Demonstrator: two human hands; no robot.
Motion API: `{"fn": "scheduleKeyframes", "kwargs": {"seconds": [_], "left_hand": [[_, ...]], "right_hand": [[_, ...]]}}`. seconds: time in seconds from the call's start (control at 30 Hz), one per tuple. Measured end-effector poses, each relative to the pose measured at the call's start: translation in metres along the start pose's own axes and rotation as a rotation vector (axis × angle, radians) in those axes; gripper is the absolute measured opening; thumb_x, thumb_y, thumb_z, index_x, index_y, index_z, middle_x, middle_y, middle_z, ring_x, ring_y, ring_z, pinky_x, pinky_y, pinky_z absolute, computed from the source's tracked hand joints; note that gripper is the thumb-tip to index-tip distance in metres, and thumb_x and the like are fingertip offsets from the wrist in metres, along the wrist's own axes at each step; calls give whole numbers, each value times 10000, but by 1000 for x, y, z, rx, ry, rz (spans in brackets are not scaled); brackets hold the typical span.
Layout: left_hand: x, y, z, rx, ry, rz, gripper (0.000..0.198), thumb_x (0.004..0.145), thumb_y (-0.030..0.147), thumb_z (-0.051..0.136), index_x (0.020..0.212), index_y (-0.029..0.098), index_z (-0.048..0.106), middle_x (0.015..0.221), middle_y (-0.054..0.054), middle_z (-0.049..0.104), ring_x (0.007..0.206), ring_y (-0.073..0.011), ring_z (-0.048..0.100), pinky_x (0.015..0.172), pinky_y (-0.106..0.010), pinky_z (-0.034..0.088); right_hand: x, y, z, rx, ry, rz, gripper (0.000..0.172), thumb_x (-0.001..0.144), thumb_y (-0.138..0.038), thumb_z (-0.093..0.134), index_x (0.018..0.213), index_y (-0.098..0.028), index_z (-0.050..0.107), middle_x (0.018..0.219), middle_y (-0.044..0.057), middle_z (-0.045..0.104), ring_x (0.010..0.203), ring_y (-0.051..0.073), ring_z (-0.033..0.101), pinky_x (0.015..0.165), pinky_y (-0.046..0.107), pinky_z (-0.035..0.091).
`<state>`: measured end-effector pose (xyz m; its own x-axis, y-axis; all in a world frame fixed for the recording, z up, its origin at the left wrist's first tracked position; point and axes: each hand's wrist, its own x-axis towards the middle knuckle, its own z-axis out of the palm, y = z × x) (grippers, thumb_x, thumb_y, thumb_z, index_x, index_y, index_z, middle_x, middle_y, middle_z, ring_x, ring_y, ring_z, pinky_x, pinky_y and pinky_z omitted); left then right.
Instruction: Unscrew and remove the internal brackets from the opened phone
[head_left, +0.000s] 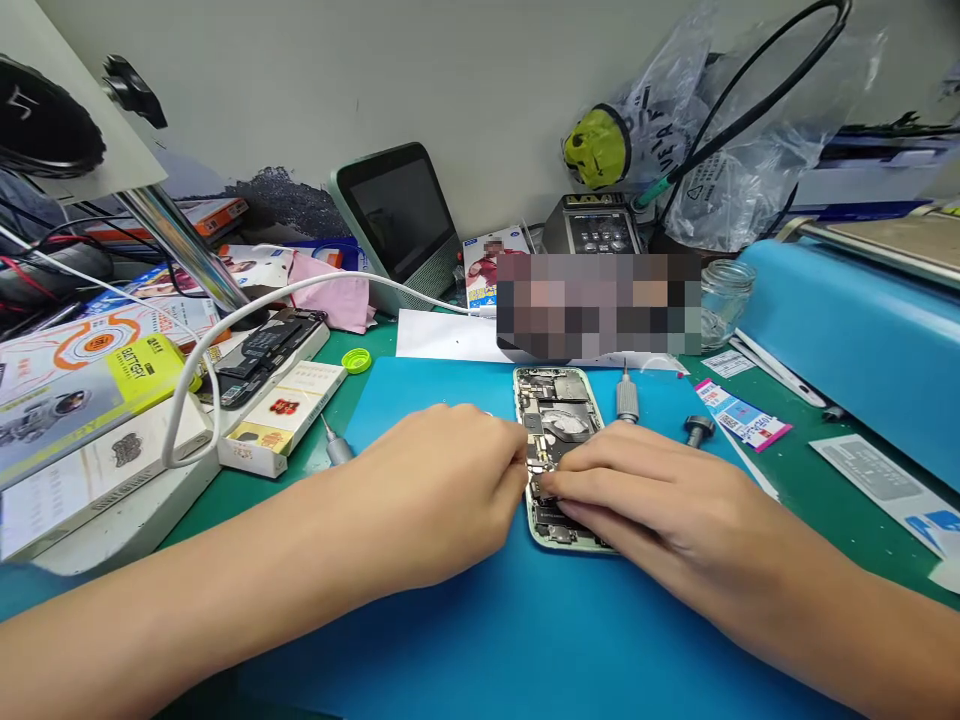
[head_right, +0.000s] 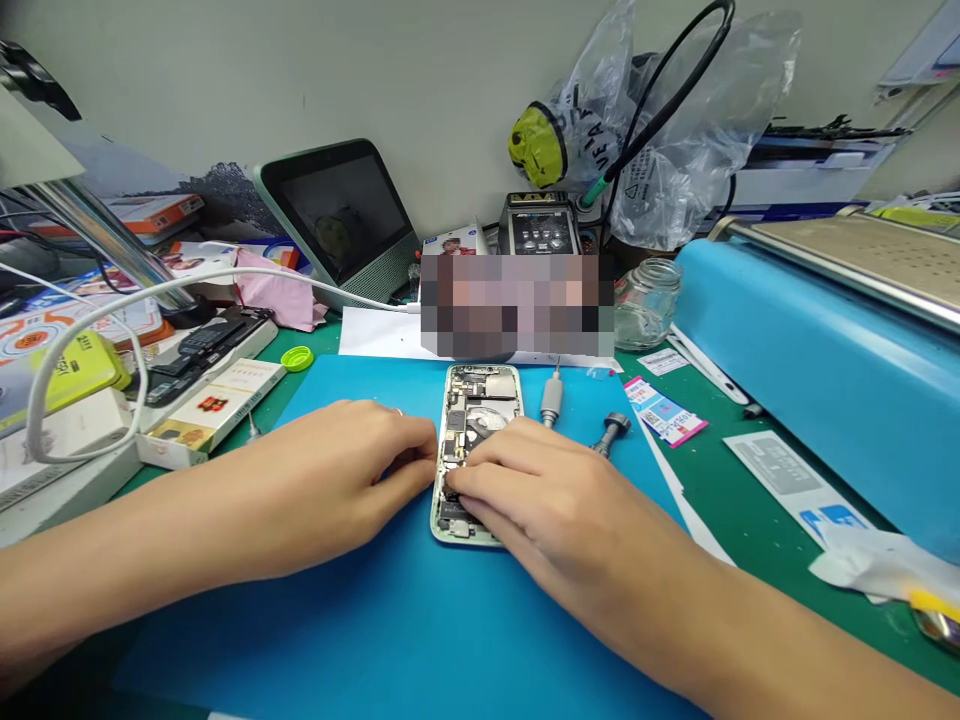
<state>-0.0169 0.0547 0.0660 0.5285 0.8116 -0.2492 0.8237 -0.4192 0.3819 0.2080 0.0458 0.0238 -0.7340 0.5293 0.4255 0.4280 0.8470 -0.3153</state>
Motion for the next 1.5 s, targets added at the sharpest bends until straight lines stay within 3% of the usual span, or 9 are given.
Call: {"fn": "scheduleKeyframes", "kwargs": {"seconds": [0.2, 0.5, 0.93, 1.23, 1.5], "left_hand": [[0, -1, 0, 48, 34, -1, 318, 1046, 301, 466, 754, 251, 582, 728, -24, 694, 622, -243, 608, 530, -352, 348], [2, 0, -1, 51, 46, -9, 314, 1045, 289, 466, 766, 251, 605, 759, -34, 714, 649, -249, 644, 539, -354, 367], [1, -4, -5, 30, 92, 17, 313, 1025, 277, 486, 724, 249, 565, 690, -5, 663, 581, -213, 565, 509, -341, 335], [2, -3, -4, 12, 61, -1, 279, 1030, 290, 502, 854, 266, 718, 792, -37, 739, 664, -252, 649, 544, -347, 391], [0, -3, -5, -10, 91, 35, 274, 1035, 272, 507, 871, 279, 726, 799, -1, 734, 683, -233, 638, 565, -348, 372]], "right_hand": [[1, 0, 1, -1, 15, 15, 240, 1070, -178, 534, 1097, -185, 772, 1004, 54, 776, 926, 152, 723, 821, 250, 590], [5, 2, 1, -19, 12, 7, 234, 1046, -162, 554, 1076, -200, 784, 997, 57, 793, 908, 169, 749, 835, 279, 624], [4, 2, 1, 0, 4, -4, 210, 1044, -179, 566, 1078, -191, 773, 1021, 65, 793, 927, 175, 751, 835, 276, 609], [7, 4, 0, 1, -15, -10, 241, 1051, -199, 556, 1061, -205, 796, 1001, 70, 795, 894, 184, 749, 788, 282, 616], [4, 5, 3, -6, -24, -33, 269, 1075, -205, 519, 1052, -205, 787, 979, 63, 762, 864, 163, 716, 749, 265, 574]]}}
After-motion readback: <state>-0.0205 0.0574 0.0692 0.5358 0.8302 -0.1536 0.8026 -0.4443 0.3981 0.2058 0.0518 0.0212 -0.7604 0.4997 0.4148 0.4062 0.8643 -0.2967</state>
